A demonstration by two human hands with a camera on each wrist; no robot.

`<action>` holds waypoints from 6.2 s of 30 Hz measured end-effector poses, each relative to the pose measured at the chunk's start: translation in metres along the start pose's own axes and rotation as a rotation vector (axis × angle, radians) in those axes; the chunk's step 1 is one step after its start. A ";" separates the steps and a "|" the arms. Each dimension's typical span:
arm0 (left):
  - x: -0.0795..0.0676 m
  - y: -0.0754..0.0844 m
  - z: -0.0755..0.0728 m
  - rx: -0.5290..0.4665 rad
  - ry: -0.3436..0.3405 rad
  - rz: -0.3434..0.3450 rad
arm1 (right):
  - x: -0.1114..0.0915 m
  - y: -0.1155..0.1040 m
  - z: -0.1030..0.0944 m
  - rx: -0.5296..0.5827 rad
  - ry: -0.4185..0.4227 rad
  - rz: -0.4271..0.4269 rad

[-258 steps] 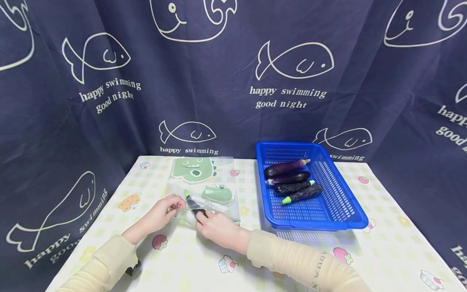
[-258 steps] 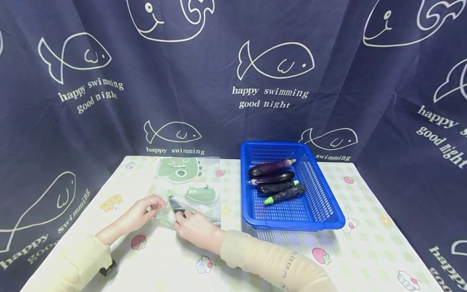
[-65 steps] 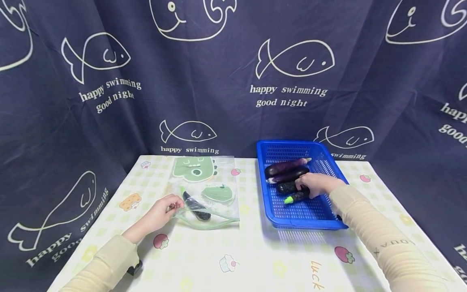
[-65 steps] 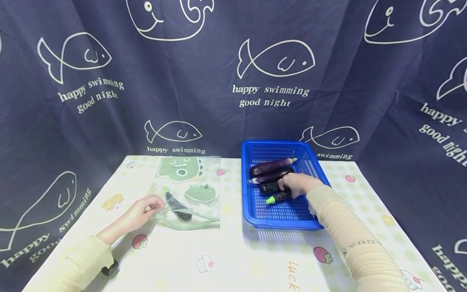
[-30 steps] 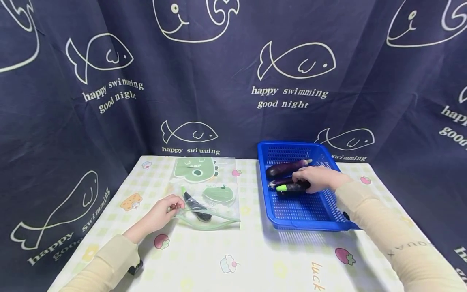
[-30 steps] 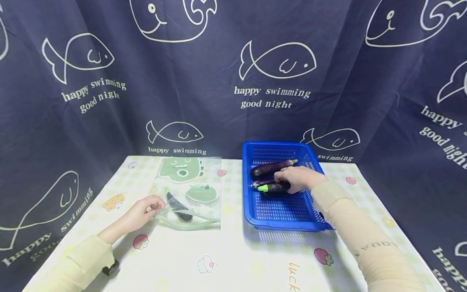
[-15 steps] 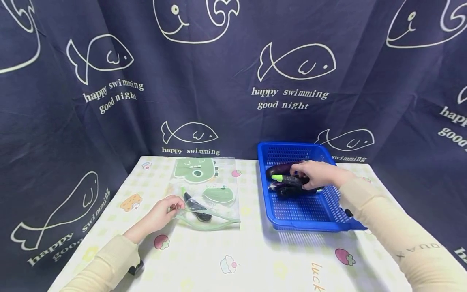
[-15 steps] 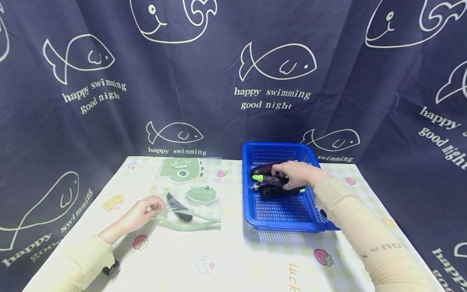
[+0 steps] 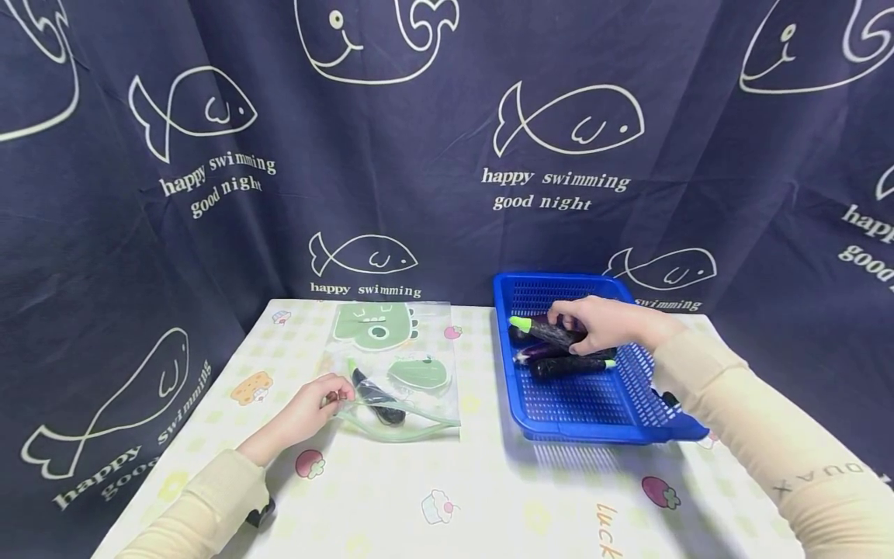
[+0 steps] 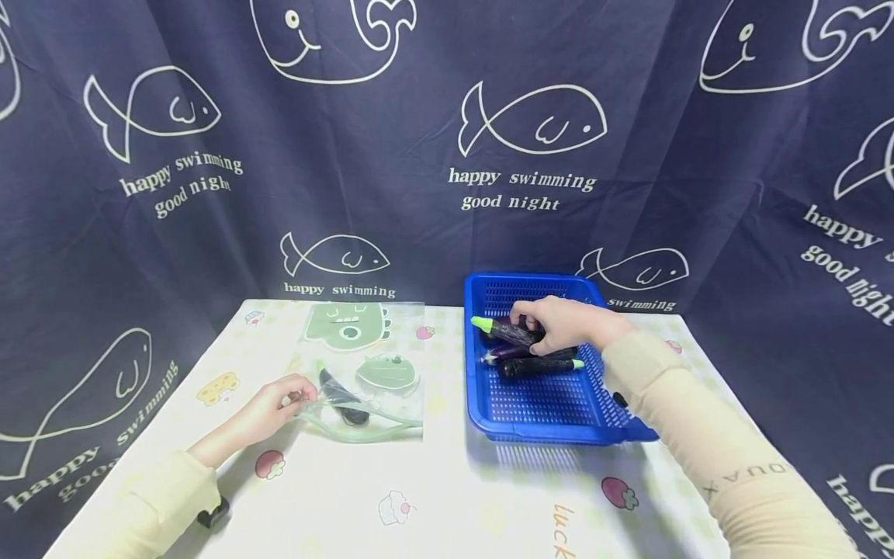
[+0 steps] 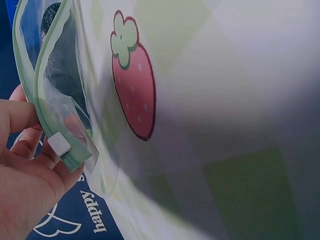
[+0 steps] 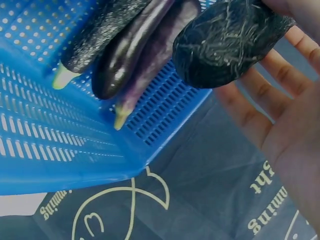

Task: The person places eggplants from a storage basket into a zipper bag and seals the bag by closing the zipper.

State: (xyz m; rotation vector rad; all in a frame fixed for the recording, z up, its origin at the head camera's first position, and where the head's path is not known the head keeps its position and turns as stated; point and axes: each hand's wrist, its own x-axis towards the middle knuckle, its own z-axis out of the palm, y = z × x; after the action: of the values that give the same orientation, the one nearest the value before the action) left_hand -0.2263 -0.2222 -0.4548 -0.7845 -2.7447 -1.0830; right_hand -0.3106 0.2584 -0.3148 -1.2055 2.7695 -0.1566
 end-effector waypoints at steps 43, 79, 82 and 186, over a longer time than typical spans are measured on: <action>0.003 0.003 0.000 0.016 0.029 0.045 | 0.030 -0.079 -0.024 0.157 0.009 -0.150; 0.005 0.002 0.002 0.019 0.022 0.017 | 0.062 -0.133 0.038 0.234 0.054 -0.243; 0.005 0.002 0.002 0.026 0.014 0.003 | 0.063 -0.139 0.043 0.220 0.052 -0.245; 0.003 0.002 0.001 0.018 0.000 0.000 | 0.105 -0.238 0.155 -0.339 0.380 -0.021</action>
State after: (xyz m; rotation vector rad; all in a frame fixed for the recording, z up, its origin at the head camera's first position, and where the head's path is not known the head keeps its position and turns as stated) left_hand -0.2278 -0.2191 -0.4532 -0.7822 -2.7504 -1.0572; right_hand -0.1865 0.0124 -0.4415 -1.4080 3.2125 0.0984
